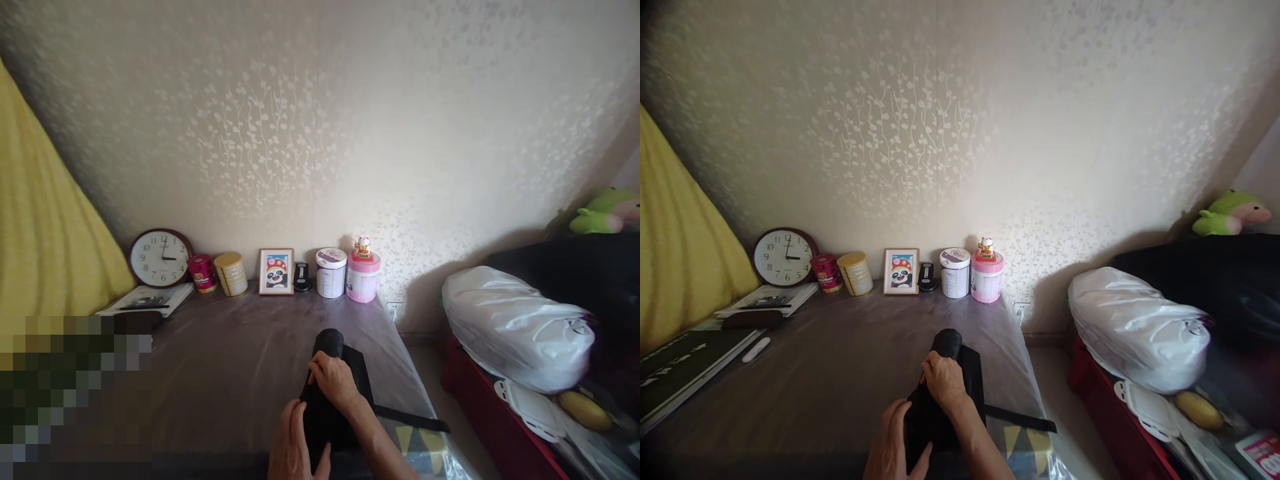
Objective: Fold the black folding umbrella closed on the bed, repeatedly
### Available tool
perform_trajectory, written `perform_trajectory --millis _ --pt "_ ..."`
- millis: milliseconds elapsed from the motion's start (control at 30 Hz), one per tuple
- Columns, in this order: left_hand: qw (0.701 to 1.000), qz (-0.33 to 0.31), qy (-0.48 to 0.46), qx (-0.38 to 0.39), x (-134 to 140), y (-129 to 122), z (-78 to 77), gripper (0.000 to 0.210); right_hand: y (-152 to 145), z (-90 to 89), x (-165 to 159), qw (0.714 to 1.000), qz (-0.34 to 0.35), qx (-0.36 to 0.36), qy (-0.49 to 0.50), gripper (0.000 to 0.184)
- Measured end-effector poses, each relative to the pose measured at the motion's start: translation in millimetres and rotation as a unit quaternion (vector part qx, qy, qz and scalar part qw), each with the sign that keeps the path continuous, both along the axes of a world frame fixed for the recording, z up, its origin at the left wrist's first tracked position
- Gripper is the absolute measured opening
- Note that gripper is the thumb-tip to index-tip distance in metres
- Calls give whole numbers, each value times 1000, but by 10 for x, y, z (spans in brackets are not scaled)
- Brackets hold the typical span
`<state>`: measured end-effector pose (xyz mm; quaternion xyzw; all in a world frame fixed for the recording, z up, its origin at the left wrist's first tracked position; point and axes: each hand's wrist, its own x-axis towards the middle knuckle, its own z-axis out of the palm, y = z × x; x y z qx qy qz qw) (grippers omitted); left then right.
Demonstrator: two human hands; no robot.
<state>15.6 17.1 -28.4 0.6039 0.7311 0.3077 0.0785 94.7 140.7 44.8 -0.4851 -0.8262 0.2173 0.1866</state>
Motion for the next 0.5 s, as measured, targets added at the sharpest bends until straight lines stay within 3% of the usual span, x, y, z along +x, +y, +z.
perform_trajectory --millis 67,167,300,500 --pt "1000 -23 14 4 39 49 78 52 0 -7 8 1000 12 -1 1 19" --pt "996 -72 25 -52 111 132 109 61 5 3 26 1000 19 -4 2 20" --pt "992 -76 30 -97 173 177 21 72 -36 38 81 999 46 17 -2 21" --pt "990 -79 -10 -115 185 192 -81 82 -177 -26 241 986 108 112 60 26"
